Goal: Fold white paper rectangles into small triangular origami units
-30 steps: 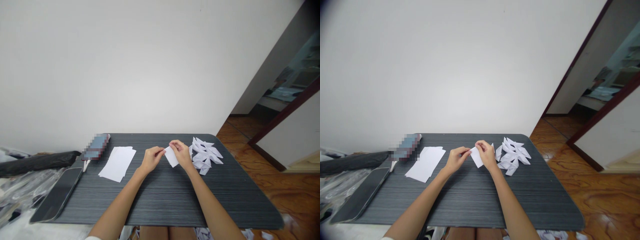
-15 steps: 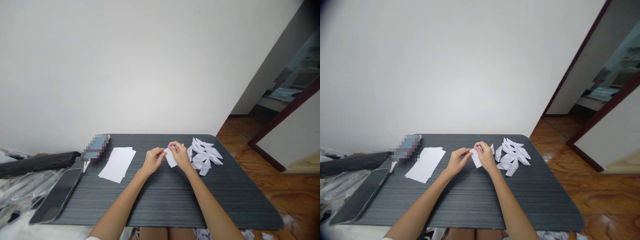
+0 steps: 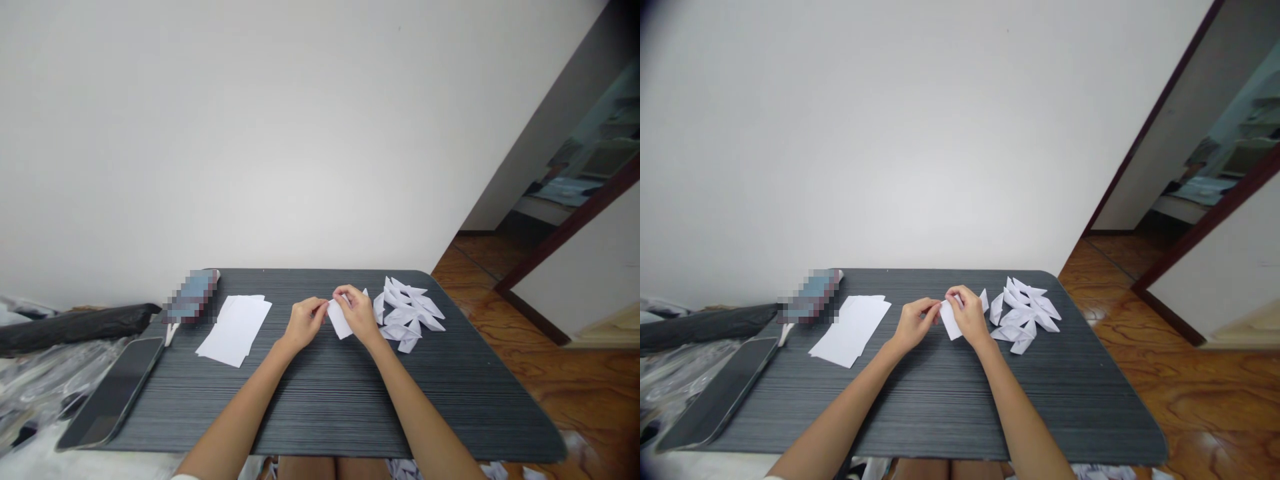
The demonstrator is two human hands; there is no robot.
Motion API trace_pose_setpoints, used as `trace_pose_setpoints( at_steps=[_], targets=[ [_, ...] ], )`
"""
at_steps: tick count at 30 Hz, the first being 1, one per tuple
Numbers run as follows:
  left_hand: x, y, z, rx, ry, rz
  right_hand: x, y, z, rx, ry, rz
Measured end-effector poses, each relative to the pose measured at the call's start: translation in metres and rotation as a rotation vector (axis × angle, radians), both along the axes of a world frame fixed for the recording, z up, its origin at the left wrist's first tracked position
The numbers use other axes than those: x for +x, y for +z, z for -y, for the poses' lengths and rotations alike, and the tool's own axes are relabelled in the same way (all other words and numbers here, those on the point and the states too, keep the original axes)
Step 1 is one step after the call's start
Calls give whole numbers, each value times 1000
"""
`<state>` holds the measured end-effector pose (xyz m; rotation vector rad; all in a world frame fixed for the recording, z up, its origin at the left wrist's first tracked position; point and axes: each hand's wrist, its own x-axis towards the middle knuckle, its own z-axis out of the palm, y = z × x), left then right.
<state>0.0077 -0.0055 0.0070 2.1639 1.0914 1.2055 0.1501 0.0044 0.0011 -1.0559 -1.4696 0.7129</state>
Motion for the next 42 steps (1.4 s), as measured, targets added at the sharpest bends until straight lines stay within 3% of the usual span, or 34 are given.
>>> trace_pose_setpoints(
  at_steps=[6,13,19,25,30,34,37,40,42],
  targets=[
    [-4,1,-3,-67,21,85,9,0,-5,-293,144,-190],
    [-4,-1,-3,-144,0,113,8,-3,-5,-162,87,-81],
    [0,-6,-2,-283,-24,231,5,-6,-4,-68,-53,63],
    [-6,-10,-9,-354,16,326,8,-2,-4,-275,202,-41],
    [-13,1,-8,-211,-50,75,2,0,2,-231,260,38],
    [-11,5,-6,-210,-97,-18,-9,-1,8,-152,270,138],
    [-13,1,-11,-263,-31,40,-10,-1,10,-175,296,135],
    [-23,-2,-20,-355,72,220,-1,1,7,-301,367,102],
    [-30,0,-24,-440,82,333,8,3,4,-342,332,60]
  ],
)
